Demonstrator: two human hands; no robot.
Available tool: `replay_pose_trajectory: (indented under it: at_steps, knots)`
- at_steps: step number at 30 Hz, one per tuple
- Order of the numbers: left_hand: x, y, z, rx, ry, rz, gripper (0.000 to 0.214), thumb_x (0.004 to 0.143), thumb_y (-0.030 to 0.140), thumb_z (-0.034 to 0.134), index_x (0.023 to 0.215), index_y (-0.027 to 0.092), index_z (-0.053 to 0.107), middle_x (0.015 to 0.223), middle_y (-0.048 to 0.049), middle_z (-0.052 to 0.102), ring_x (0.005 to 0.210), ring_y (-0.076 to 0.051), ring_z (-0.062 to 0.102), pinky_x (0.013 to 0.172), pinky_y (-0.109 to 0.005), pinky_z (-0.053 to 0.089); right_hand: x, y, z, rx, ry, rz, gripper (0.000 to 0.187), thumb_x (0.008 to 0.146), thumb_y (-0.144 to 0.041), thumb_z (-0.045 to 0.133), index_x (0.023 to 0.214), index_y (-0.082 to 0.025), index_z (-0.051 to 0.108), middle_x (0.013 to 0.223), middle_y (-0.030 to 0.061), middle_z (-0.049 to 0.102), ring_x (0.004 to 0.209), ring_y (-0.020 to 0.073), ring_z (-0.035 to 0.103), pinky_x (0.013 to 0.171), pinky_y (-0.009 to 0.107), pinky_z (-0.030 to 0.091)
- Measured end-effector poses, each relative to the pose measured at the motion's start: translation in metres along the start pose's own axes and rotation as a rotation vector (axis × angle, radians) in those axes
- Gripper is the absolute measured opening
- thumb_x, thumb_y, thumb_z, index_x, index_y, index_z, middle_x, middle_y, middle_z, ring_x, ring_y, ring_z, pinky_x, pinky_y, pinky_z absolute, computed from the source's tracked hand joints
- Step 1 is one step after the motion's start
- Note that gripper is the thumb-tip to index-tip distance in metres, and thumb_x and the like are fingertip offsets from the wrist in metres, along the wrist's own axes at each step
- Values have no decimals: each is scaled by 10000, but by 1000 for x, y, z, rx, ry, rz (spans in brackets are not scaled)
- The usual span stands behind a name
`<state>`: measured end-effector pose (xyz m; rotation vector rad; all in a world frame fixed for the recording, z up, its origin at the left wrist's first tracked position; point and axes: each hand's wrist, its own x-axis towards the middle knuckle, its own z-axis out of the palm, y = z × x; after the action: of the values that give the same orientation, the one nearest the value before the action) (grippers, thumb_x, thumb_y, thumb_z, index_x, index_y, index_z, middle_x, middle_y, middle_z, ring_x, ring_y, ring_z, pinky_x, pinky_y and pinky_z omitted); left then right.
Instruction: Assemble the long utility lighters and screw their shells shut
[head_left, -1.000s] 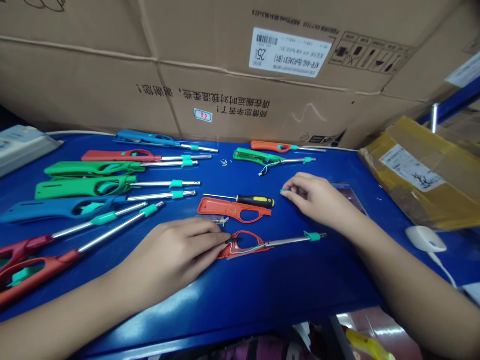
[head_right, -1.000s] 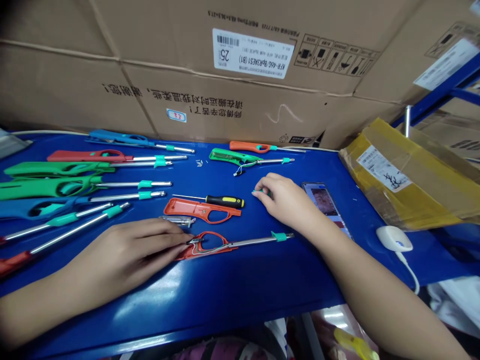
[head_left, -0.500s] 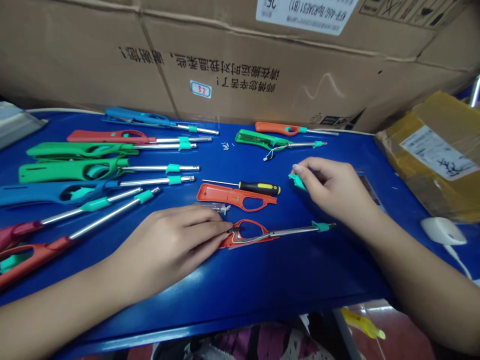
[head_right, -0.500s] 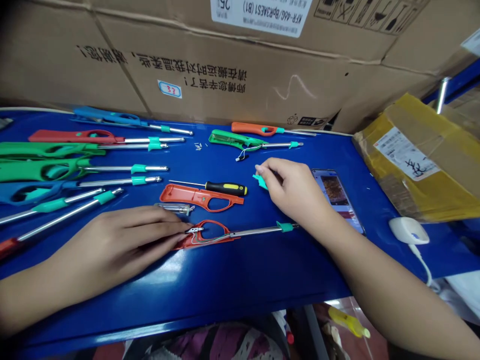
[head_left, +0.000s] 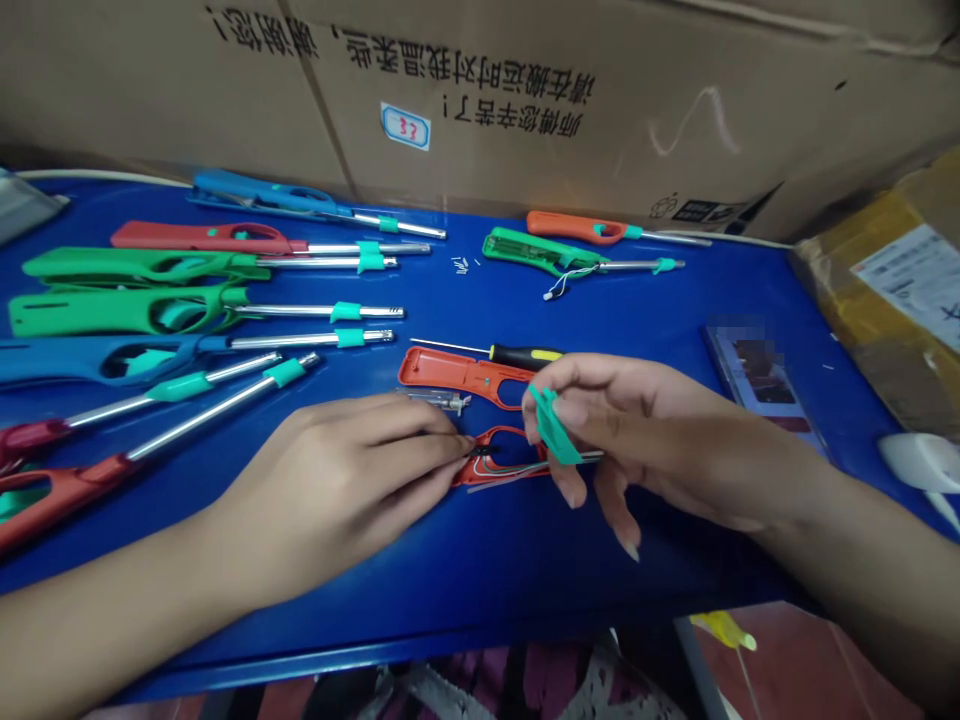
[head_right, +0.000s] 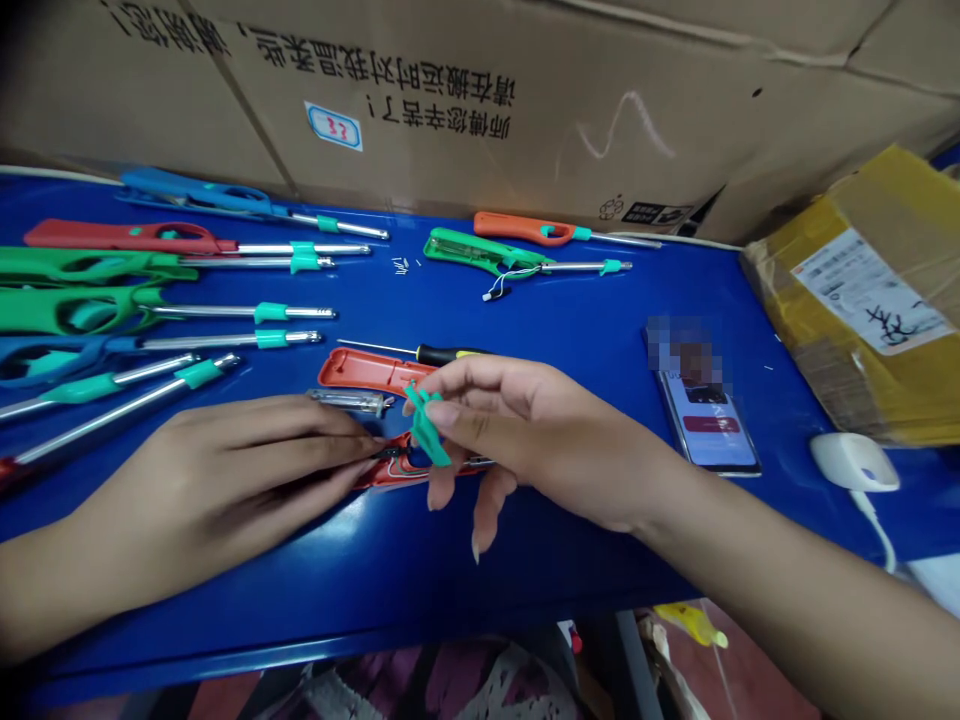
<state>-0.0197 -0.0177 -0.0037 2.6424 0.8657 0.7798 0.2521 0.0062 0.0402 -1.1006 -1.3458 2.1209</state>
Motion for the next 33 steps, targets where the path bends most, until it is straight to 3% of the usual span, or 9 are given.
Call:
replay_pose_trajectory:
  at_steps: [4,8,11,16,22,25,33]
  knots:
    - [-1,0,0,-13,9,-4,122,1053,187,627,1125,190,725,1052,-33,771,903,-181,757,761,-317,612,7,10,-4,-498,221,-223,155,988,-295,700,1098,-196,747,742,-25,656,543,77,532,457,199,424]
    - [-1,2,0,-20,9,-23,123,1043,187,641,1130,192,728,1040,-40,768,895,-182,748,753,-319,610,6,21,-6,-852,255,-458,192,981,-159,658,1109,-202,795,951,28,741,729,111,632,599,239,485]
    - [-2,4,0,-34,10,-33,119,1042,195,643,1128,189,725,1034,-41,768,882,-183,739,748,-328,608,4,26,-4,-867,203,-519,217,1006,-134,630,1154,-180,781,1001,41,753,868,126,693,714,241,537]
    - [-2,4,-1,-35,14,-57,96,1045,235,652,1087,192,727,1023,-29,772,848,-170,736,746,-321,593,0,26,-1,-850,184,-582,235,1007,-83,611,1179,-135,761,1008,40,750,889,96,686,786,205,544]
    - [1,4,-1,-65,-13,-66,110,1049,235,640,1018,196,738,997,-29,758,827,-164,720,719,-305,575,-1,25,3,-863,218,-517,160,949,-105,688,1090,-154,747,851,-35,715,627,49,543,568,186,451]
    - [1,5,0,-70,-16,-73,102,1050,244,641,1020,198,727,1005,-33,758,837,-171,718,732,-319,581,0,27,4,-847,210,-492,111,941,-112,695,1010,-171,757,817,-38,707,613,55,521,537,201,416]
    - [0,7,-1,-82,-33,-88,84,1056,251,642,1042,222,720,1030,-30,763,856,-180,728,734,-333,589,6,38,4,-859,185,-515,151,969,-155,676,1071,-200,778,824,-17,712,582,84,476,498,252,359]
